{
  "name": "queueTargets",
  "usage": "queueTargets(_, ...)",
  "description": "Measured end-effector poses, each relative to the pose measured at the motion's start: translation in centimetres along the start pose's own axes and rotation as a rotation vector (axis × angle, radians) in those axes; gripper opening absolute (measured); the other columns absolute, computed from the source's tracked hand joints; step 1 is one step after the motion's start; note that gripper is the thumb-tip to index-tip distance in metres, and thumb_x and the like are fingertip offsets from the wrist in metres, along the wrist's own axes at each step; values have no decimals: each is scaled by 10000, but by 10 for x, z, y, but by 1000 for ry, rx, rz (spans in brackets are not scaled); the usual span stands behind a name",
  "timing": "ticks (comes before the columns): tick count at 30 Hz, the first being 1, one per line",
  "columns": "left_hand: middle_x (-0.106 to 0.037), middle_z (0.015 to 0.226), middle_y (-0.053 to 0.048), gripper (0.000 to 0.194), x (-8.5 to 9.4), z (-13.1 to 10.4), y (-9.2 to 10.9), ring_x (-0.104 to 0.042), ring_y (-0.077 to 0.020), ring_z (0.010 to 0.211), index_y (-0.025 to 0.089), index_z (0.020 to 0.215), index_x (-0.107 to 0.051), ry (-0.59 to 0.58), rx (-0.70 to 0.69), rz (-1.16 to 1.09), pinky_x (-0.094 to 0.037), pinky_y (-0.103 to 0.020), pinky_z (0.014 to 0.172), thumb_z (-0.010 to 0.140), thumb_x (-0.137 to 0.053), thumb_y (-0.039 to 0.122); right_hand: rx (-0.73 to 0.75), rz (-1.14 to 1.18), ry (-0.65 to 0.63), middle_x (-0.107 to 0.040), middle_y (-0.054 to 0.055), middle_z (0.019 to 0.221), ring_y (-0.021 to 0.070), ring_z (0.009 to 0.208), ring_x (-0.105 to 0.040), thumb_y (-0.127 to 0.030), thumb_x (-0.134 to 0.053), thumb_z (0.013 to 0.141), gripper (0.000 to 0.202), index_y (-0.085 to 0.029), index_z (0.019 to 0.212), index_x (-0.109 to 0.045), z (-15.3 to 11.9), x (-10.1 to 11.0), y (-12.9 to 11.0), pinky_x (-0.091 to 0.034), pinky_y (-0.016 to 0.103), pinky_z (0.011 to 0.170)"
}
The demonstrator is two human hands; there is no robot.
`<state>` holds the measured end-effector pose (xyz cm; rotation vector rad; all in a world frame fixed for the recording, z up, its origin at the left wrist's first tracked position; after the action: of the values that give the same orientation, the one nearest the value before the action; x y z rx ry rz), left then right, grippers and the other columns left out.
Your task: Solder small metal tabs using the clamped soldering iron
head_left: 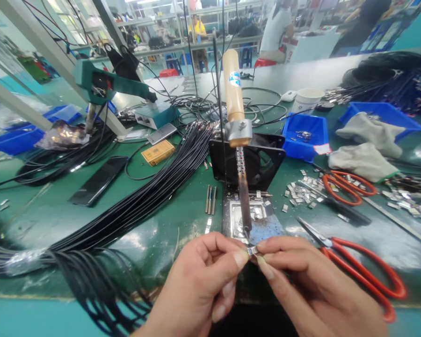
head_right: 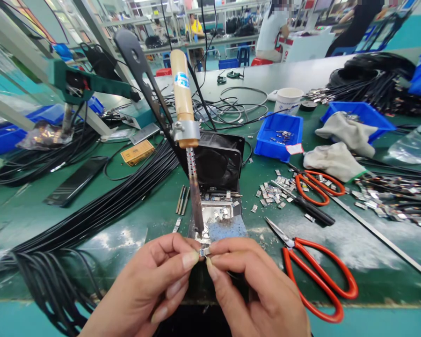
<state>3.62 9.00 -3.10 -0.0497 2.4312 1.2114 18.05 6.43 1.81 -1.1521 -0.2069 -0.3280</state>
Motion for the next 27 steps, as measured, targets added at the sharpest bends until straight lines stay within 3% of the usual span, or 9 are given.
queueTargets(27,-436,548,51,288,2,1,-1,-297,-7,376,129,804,-584,12,-4,-4,-216,-122,365,824,-783,337,10,-25,16,-687,8,1070,103,967,-708,-136,-666,914,130,-236,995,-643,-1,-2,-1,-594,149,825)
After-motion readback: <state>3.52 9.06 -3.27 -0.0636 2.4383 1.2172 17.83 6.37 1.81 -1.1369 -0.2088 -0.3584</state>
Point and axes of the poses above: each hand's wrist, its own z-axis towards the middle knuckle, its own x-axis out of the back of the hand, y = z × x, the point moved 9 cm from there along z, towards the middle knuckle
